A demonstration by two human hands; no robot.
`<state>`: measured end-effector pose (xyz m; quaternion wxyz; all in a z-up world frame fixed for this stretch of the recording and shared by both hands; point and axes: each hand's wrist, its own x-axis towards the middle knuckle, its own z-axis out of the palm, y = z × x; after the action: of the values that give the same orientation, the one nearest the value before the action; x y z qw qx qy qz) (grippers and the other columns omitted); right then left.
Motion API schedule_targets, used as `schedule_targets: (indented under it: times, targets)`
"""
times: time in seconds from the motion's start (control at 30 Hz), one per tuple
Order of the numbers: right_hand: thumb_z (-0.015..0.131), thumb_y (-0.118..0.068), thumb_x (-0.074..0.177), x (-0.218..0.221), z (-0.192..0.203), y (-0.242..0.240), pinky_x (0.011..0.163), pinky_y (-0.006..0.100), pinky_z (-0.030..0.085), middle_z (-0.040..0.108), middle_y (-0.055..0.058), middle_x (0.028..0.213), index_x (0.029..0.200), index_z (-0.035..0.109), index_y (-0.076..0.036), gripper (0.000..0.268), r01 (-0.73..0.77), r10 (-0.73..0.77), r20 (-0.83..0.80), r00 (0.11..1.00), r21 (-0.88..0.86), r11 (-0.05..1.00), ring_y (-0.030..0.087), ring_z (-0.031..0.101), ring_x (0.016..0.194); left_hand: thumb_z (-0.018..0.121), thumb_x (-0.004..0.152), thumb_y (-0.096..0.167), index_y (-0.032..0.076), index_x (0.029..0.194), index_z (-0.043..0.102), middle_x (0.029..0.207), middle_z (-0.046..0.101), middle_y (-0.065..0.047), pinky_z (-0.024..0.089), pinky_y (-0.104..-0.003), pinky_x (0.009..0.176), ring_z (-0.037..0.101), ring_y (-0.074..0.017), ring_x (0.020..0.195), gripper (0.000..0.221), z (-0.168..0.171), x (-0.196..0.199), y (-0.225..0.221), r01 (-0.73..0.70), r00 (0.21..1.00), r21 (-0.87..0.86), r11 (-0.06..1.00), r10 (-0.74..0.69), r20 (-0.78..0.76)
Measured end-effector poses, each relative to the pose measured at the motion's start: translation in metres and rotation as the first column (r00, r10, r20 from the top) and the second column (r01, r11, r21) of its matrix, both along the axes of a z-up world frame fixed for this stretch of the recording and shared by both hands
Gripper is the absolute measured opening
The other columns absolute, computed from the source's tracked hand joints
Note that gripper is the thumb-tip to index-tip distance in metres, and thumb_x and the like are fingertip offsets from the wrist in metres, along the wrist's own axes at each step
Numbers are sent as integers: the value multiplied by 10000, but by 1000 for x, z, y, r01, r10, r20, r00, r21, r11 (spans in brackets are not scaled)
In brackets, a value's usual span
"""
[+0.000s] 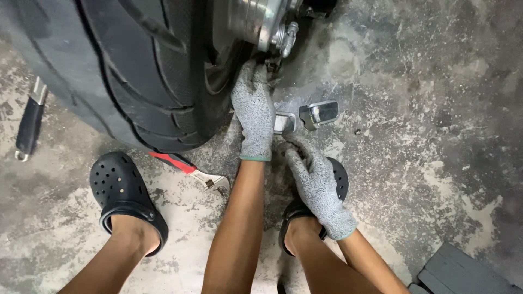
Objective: The person kneels on the workshop floor working at the rear wheel hub of a motorcycle. They first work on a fitting at the hub by hand, then use pliers and an adjustable wrench to grip and turn components at the wheel hub, continuing to manipulate the fitting with the pliers through the end of the clip.
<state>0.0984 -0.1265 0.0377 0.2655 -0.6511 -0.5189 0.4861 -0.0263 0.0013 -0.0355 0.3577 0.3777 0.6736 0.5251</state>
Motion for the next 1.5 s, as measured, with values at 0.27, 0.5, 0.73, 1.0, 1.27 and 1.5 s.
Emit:
schedule_targets:
  times: [0.27, 0.5, 0.73, 1.0, 1.27, 1.5]
  targets:
    - [603, -190, 1008, 2, -7, -6, 945, 344, 526, 729, 156, 1268, 1360, 616, -50, 379, -46, 46, 67, 997, -6, 999, 236, 707, 1113, 601, 1035, 227, -40, 1244, 662, 1175, 749, -207, 570, -375, 944, 749, -295, 1079, 344, 3, 2, 0, -21, 996, -14, 1000, 20, -91]
    - [589, -205, 1016, 4, -12, -10, 920, 340, 541, 750, 127, 1239, 1374, 619, -62, 387, -1, 2, 14, 1000, -122, 993, 218, 712, 1036, 596, 1058, 216, -30, 1240, 666, 1180, 749, -214, 563, -389, 937, 736, -319, 1085, 315, 7, -1, -1, 4, 984, 0, 1000, -4, -177]
    - [591, -211, 1021, 3, -10, -8, 912, 332, 531, 734, 129, 1248, 1368, 620, -43, 387, -6, 6, 4, 1000, -75, 997, 201, 681, 1048, 550, 1050, 219, 4, 1330, 605, 1202, 739, -197, 594, -406, 922, 751, -311, 1090, 358, -3, -2, -4, 44, 985, -53, 998, -52, -164]
    - [589, -222, 1025, 4, -17, -9, 930, 323, 536, 738, 132, 1243, 1370, 622, -38, 393, 1, -4, -34, 999, -89, 996, 183, 688, 1065, 478, 1054, 79, -29, 1426, 494, 1332, 684, -263, 546, -473, 978, 707, -360, 1176, 388, -18, -4, -19, 289, 439, 142, 947, 1, -898]
    - [587, -166, 1042, 12, -22, -10, 1043, 331, 508, 703, 126, 1327, 1387, 592, -11, 377, 58, -61, -109, 992, -23, 998, 215, 662, 1211, 704, 937, 351, -5, 1400, 538, 1006, 781, -110, 637, -303, 750, 775, -152, 870, 607, 18, 16, -7, 103, 985, -171, 980, -124, -118]
    - [534, -288, 1035, 45, 5, 42, 1013, 328, 570, 722, 105, 1279, 1399, 594, -79, 424, 186, -184, 31, 982, -77, 979, 218, 696, 1181, 697, 980, 324, 40, 1355, 606, 1116, 766, -145, 630, -352, 791, 787, -201, 930, 480, 35, 10, -11, 112, 972, -159, 981, -142, -186]
